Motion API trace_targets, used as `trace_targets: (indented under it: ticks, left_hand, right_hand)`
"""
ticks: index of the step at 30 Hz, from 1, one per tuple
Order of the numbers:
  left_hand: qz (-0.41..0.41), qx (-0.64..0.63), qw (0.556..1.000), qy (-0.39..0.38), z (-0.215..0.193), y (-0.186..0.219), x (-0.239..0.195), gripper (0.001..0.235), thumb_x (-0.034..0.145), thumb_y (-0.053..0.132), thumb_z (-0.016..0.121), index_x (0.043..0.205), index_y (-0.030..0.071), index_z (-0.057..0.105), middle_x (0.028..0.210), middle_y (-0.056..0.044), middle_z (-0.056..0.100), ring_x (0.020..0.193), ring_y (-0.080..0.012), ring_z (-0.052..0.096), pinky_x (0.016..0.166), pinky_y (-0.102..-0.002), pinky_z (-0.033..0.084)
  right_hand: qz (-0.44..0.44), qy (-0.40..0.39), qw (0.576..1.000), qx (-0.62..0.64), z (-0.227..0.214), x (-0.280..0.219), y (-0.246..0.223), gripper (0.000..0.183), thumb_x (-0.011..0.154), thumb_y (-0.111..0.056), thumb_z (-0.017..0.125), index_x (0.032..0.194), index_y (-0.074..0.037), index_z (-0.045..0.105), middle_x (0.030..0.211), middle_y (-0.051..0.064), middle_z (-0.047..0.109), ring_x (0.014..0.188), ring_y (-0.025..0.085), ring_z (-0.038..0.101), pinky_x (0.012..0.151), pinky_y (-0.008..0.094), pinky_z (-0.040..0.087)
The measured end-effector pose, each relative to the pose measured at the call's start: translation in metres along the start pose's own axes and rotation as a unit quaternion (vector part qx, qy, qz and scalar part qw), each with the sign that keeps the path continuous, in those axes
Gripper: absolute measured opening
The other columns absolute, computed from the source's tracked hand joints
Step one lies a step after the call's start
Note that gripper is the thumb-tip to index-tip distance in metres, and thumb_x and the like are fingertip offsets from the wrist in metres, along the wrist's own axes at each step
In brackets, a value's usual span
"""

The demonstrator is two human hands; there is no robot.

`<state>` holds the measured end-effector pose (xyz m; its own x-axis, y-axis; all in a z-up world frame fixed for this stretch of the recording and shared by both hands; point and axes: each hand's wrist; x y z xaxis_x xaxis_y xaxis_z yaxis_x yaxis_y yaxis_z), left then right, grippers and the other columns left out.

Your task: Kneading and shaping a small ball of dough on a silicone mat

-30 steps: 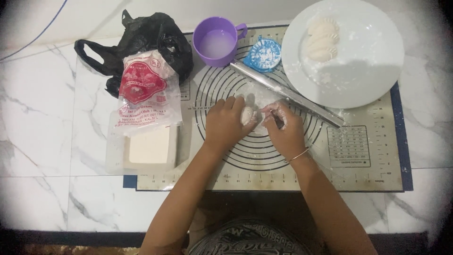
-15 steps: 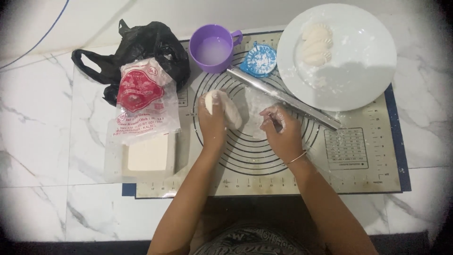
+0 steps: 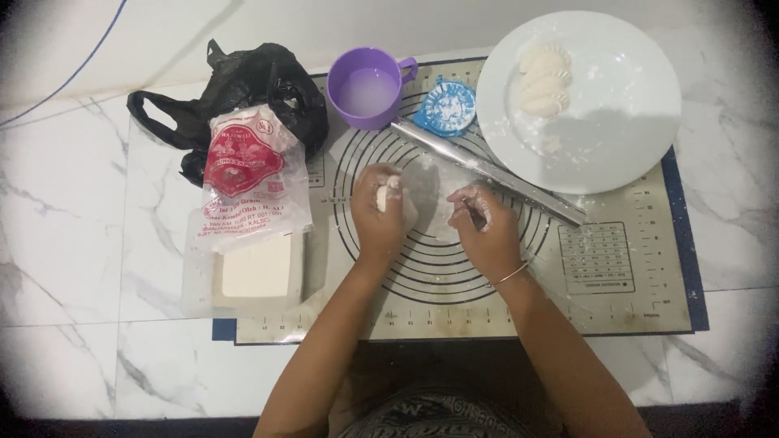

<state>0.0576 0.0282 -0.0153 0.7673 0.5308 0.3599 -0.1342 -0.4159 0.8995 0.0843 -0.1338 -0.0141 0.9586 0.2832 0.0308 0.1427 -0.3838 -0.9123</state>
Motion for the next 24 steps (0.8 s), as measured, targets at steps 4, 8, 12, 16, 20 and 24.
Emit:
trace_targets:
  ticks: [4,8,12,16,20,24]
  left_hand:
    - [-0.009,-0.003,1.0,-0.022,0.012,-0.006,0.013,0.028,0.098,0.026,0.045,0.074,0.015,0.054,0.064,-0.003,0.058,0.06,-0.0163,0.055,0.065,-0.034,0.048]
    - [-0.01,-0.008,0.999,-0.043,0.016,-0.007,0.024,0.038,0.1,0.023,0.038,0.064,0.017,0.05,0.051,0.0,0.053,0.049,-0.0116,0.044,0.053,-0.028,0.042]
    - [0.0,-0.008,0.999,-0.053,0.017,-0.01,0.029,0.041,0.098,0.023,0.036,0.059,0.019,0.048,0.045,0.002,0.047,0.043,-0.0099,0.038,0.046,-0.026,0.036]
    - [0.014,-0.025,0.998,-0.051,0.02,-0.02,0.029,0.041,0.097,0.019,0.036,0.058,0.018,0.048,0.042,0.001,0.045,0.04,-0.0093,0.035,0.042,-0.023,0.032]
    - [0.028,-0.026,0.998,-0.051,0.023,-0.028,0.029,0.041,0.096,0.019,0.035,0.059,0.016,0.05,0.041,0.0,0.044,0.039,-0.0106,0.035,0.04,-0.025,0.032]
    - [0.039,-0.022,0.998,-0.048,0.024,-0.036,0.027,0.044,0.099,0.019,0.034,0.058,0.016,0.05,0.04,0.0,0.044,0.038,-0.0099,0.034,0.039,-0.024,0.031]
  right_hand:
    - [-0.029,0.001,1.0,-0.006,0.001,0.001,0.005,0.018,0.092,-0.004,0.057,0.104,-0.011,0.069,0.075,0.01,0.072,0.072,0.023,0.069,0.072,0.038,0.054]
    - [-0.033,0.004,0.999,-0.004,-0.001,0.0,0.002,0.017,0.092,-0.005,0.057,0.103,-0.01,0.069,0.075,0.011,0.072,0.071,0.023,0.069,0.07,0.038,0.055]
    - [-0.03,0.002,1.0,-0.002,-0.001,0.0,0.003,0.016,0.092,-0.005,0.058,0.103,-0.01,0.069,0.076,0.012,0.072,0.071,0.023,0.069,0.069,0.038,0.055]
    - [-0.042,0.0,0.999,-0.01,0.0,0.001,0.008,0.017,0.093,-0.005,0.057,0.104,-0.01,0.069,0.075,0.011,0.073,0.071,0.023,0.07,0.07,0.037,0.056]
    - [-0.042,0.001,0.999,-0.008,0.0,0.0,0.007,0.017,0.093,-0.005,0.058,0.104,-0.01,0.07,0.076,0.012,0.073,0.072,0.023,0.07,0.069,0.036,0.056]
    - [-0.041,0.0,0.999,-0.007,-0.001,0.0,0.004,0.018,0.092,-0.004,0.057,0.103,-0.01,0.07,0.076,0.011,0.074,0.071,0.023,0.07,0.068,0.037,0.057]
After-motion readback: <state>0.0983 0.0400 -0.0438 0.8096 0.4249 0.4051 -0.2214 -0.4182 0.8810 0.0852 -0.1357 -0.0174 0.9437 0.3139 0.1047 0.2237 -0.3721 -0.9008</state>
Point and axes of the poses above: each hand's wrist, its own x-axis towards the middle knuckle, its own z-axis out of the palm, y = z × x
